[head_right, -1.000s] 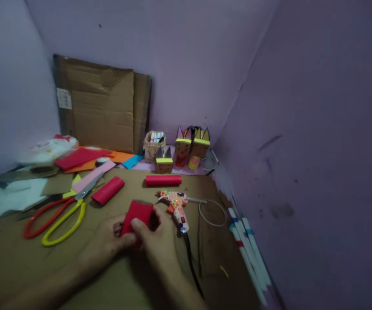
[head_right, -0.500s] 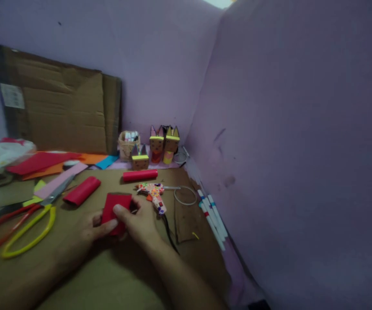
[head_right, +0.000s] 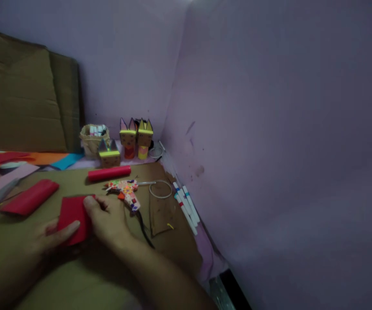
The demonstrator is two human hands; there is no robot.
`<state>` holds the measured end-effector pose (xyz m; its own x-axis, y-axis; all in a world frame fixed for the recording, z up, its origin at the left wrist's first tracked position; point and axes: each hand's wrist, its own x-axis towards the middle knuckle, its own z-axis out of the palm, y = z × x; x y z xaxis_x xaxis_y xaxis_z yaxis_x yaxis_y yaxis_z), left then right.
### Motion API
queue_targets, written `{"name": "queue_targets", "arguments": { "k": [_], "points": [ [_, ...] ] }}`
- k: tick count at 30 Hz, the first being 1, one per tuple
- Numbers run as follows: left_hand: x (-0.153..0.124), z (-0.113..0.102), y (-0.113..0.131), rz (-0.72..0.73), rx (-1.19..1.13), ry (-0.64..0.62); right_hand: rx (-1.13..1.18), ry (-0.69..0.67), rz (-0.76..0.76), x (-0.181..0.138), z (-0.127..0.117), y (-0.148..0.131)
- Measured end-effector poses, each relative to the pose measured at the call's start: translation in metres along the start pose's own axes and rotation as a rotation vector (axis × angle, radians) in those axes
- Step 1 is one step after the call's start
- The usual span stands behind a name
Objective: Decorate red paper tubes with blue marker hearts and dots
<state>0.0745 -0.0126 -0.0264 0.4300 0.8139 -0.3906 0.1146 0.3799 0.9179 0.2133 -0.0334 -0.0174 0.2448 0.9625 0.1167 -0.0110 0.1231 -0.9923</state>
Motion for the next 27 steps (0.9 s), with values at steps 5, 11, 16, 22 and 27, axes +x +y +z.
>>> {"name": "queue_targets", "arguments": {
  "k": [5, 11, 16, 22, 27],
  "points": [
    [-0.004, 0.008, 0.014, -0.012, -0.148, 0.046, 0.069, 0.102, 0.112, 0.004, 0.000, 0.008],
    [0.000, 0.004, 0.024, -0.004, -0.270, 0.190, -0.041, 0.091, -0.076, -0.010, 0.001, -0.007],
    [0.002, 0.001, 0.023, -0.027, -0.327, 0.203, -0.317, 0.016, -0.327, -0.021, -0.009, -0.032],
    [-0.001, 0.001, 0.021, -0.041, -0.256, 0.163, -0.845, 0.151, -0.231, -0.013, -0.082, -0.047],
    [0.003, -0.001, 0.013, -0.015, -0.262, 0.118, -1.457, -0.002, 0.139, 0.002, -0.145, -0.033]
  ]
}}
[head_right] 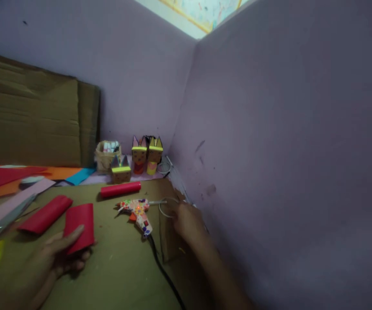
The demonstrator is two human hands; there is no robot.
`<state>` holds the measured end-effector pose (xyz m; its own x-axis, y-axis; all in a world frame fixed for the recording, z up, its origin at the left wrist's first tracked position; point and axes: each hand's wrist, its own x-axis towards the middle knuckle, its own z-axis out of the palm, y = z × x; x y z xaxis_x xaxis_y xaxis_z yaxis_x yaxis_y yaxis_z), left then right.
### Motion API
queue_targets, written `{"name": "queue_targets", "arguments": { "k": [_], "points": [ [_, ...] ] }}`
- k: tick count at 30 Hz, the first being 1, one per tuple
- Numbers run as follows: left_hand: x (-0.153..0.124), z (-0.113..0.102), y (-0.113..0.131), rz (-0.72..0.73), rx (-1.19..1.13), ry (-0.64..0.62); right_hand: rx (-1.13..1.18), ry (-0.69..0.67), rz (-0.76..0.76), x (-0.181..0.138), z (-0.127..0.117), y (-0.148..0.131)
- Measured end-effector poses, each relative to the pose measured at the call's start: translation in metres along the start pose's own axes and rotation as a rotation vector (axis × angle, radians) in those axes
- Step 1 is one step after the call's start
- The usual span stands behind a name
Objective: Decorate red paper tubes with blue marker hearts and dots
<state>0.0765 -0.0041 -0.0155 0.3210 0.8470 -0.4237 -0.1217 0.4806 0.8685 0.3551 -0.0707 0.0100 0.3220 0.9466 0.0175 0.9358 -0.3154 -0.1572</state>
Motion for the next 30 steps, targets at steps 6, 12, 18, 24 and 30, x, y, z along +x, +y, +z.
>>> {"name": "queue_targets", "arguments": {
  "k": [6, 12, 18, 24, 30],
  "points": [
    [0.000, 0.002, 0.001, -0.002, -0.045, 0.038, -0.047, -0.081, -0.075, 0.004, 0.005, 0.014],
    [-0.002, 0.002, 0.005, -0.044, -0.055, -0.011, -0.001, -0.020, -0.085, 0.008, -0.049, 0.022],
    [0.008, -0.001, -0.003, -0.110, -0.082, -0.015, 0.690, 0.187, -0.279, 0.082, -0.105, -0.045],
    [0.014, -0.002, -0.011, -0.093, -0.143, -0.018, 1.213, 0.076, -0.128, 0.187, -0.091, -0.156],
    [0.024, -0.002, -0.025, -0.117, -0.134, -0.018, 1.181, -0.087, 0.037, 0.247, -0.042, -0.214]
  ]
}}
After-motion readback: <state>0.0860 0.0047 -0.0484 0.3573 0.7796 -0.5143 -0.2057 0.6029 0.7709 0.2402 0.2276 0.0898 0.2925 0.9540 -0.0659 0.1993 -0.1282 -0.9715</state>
